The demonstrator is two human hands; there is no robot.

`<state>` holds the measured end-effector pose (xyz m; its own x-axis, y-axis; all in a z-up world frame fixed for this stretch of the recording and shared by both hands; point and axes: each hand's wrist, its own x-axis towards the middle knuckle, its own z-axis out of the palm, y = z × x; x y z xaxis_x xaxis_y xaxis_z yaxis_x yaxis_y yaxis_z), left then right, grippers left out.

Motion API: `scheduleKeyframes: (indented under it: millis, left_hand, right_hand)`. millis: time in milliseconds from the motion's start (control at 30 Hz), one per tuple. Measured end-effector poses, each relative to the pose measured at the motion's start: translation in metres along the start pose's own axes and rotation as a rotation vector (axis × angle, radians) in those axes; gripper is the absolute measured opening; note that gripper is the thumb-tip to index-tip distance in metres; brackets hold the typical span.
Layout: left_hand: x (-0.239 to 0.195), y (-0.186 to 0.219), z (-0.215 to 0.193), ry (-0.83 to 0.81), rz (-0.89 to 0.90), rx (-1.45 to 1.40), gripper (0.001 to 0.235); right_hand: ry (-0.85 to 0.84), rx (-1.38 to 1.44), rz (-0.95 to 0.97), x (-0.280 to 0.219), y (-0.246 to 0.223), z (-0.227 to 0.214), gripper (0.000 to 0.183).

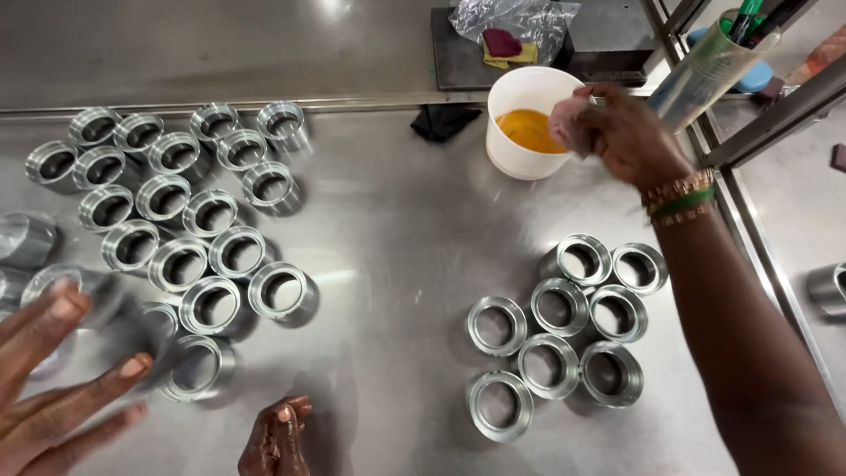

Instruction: Cleaning metal cylinders with a cloth, marking them with a pen, and packing them into plastic bags on a fabrication floor.

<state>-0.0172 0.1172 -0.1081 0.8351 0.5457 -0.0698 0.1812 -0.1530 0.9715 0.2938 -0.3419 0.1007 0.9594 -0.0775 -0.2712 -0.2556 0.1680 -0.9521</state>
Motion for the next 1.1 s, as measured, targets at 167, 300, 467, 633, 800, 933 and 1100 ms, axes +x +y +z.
scheduleKeyframes:
  millis: [167, 300, 467, 633, 800, 933, 1100]
  left_hand:
    - [0.005, -0.015, 0.016, -0.044, 0.062, 0.074, 0.021]
    - [-0.004, 0.011, 0.040, -0.188, 0.144, 0.235, 0.035]
    - [-0.027, 0.047, 0.074, -0.645, 0.178, 0.383, 0.071]
    - [-0.046, 0.110, 0.114, -1.089, 0.374, 0.576, 0.106]
    - [-0.083, 0.131, 0.144, -1.118, 0.420, 0.749, 0.109]
    - [-0.075, 0.138, 0.131, -0.998, 0.399, 0.705, 0.099]
    - [-0.040, 0.147, 0.097, -0.845, 0.250, 0.186, 0.085]
  right_hand:
    - [-0.321, -0.659, -0.470, 0.168, 0.047, -0.061, 0.025]
    - [0.001, -1.361, -0.639, 0.192, 0.062, -0.027, 0.026]
    - [-0.057, -1.449, -0.587, 0.207, 0.076, -0.029, 0.020]
    - [0.022, -1.269, -0.751, 0.171, 0.045, -0.044, 0.025]
    - [-0.449, 0.045, -0.411, 0.083, 0.025, -0.062, 0.040]
    - [-0.577, 0.066, -0.426, -0.006, 0.043, -0.044, 0.053]
    - [-0.467, -1.144, -0.776, -0.164, 0.087, 0.039, 0.028]
